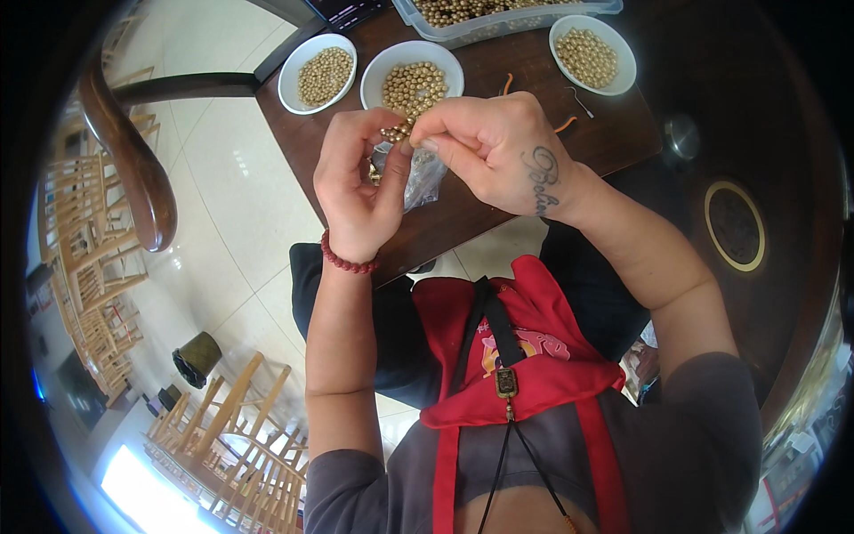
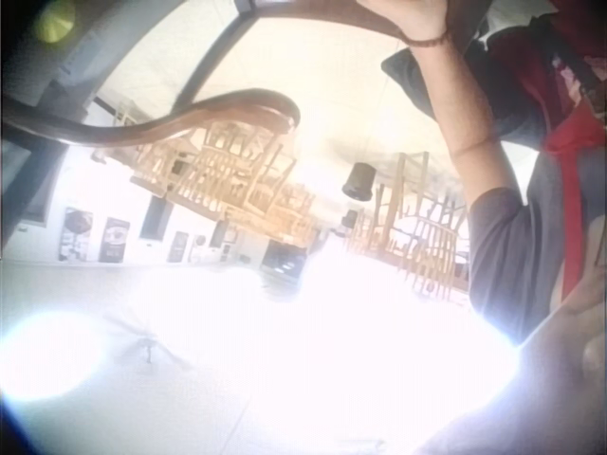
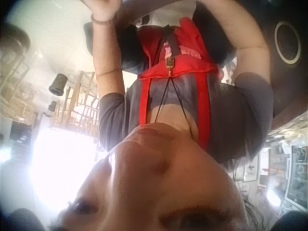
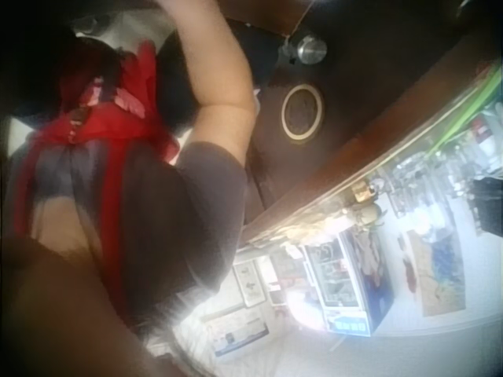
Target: The person strings gold-colored beads together using a thin wire to form a cluster. They pick beads from several small bowls and a larger container on a wooden table, occasionally moving a pair of pliers to manage the structure.
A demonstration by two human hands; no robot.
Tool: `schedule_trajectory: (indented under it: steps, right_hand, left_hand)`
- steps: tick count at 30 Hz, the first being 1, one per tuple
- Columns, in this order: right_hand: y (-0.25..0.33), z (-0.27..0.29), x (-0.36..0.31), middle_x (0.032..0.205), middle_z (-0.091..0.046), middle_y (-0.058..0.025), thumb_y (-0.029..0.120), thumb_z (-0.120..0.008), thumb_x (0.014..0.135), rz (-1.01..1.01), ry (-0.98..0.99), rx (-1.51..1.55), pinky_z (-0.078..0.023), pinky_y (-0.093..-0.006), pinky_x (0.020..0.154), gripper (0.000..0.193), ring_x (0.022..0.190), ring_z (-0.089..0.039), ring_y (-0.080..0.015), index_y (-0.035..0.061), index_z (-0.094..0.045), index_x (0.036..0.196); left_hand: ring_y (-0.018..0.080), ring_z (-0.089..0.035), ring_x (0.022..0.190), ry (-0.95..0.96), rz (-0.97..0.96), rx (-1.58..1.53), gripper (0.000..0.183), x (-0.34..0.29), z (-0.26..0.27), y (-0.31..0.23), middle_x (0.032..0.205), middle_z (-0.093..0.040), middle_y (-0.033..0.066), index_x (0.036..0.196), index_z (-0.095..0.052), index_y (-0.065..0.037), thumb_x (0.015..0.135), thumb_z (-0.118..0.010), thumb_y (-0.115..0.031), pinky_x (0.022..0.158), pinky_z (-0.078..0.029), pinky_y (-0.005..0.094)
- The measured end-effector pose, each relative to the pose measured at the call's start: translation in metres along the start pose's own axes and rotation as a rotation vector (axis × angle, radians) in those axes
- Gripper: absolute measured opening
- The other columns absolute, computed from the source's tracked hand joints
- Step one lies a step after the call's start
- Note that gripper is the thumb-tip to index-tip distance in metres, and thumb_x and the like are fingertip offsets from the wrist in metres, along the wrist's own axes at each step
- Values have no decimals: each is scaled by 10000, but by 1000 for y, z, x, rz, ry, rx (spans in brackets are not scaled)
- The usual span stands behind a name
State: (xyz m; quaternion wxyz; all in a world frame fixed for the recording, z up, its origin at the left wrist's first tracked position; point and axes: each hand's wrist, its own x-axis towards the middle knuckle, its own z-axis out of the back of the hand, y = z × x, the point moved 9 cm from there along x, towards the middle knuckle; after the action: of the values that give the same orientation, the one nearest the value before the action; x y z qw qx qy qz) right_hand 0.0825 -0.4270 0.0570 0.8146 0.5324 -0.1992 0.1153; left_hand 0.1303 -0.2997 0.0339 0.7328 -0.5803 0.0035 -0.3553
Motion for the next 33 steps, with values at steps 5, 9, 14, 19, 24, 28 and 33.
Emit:
schedule_trajectory:
  steps: [5, 9, 14, 19, 24, 28, 33]
  right_hand:
    - [-3, 12, 6, 564, -546, -43, 35, -646, 830, 41, -10, -103, -382, -234, 450, 83, 453, -475, -90, 58, -673, 906]
    - [-4, 18, 8, 546, -524, -33, 49, -659, 825, 75, -59, -125, -368, -233, 440, 92, 445, -456, -85, 63, -684, 912]
    - [-15, 19, 9, 583, -601, -99, 92, -646, 786, -117, -56, -67, -466, -309, 497, 50, 515, -610, -213, 51, -668, 805]
    - [-23, 15, 9, 499, -450, -8, 101, -675, 799, -154, -10, -85, -367, -248, 467, 118, 466, -407, -69, 58, -698, 906]
    - [-21, 16, 9, 506, -465, -15, 107, -672, 796, -122, -4, -131, -359, -257, 459, 106, 459, -409, -78, 61, -694, 889]
    - [-18, 14, 8, 534, -534, -52, 95, -667, 788, -63, -11, -179, -389, -271, 461, 88, 455, -492, -126, 60, -680, 867]
    - [-11, 12, 7, 601, -606, -100, 70, -653, 770, 16, -10, -239, -459, -310, 493, 70, 528, -610, -236, 55, -661, 838]
  left_hand:
    - [99, -539, 862, 193, 10, 39, 267, 0, -13, -1, 1023, -520, 62, 1122, -535, 35, 867, -583, 93, 727, -441, 213]
    - [119, -561, 867, 217, 200, -327, 247, -6, -21, 16, 1039, -539, 62, 1124, -535, 31, 884, -583, 63, 744, -452, 225]
    - [125, -594, 952, 141, 308, -595, 217, -9, -22, 18, 1048, -616, 88, 1105, -554, 40, 891, -581, 68, 834, -483, 248]
    - [143, -612, 962, 125, 237, -557, 223, -9, -18, 16, 1080, -623, 116, 1089, -555, 45, 873, -592, 90, 841, -493, 264]
    - [186, -623, 986, 141, 208, -490, 252, -9, -18, 16, 1103, -617, 146, 1108, -539, 50, 867, -602, 87, 845, -505, 282]
    - [205, -621, 1010, 162, 121, -448, 285, -10, -19, 15, 1124, -601, 161, 1117, -532, 60, 849, -591, 134, 866, -511, 301]
    - [183, -614, 1011, 163, 91, -354, 273, -8, -18, 9, 1104, -607, 134, 1069, -580, 73, 815, -596, 169, 882, -506, 294]
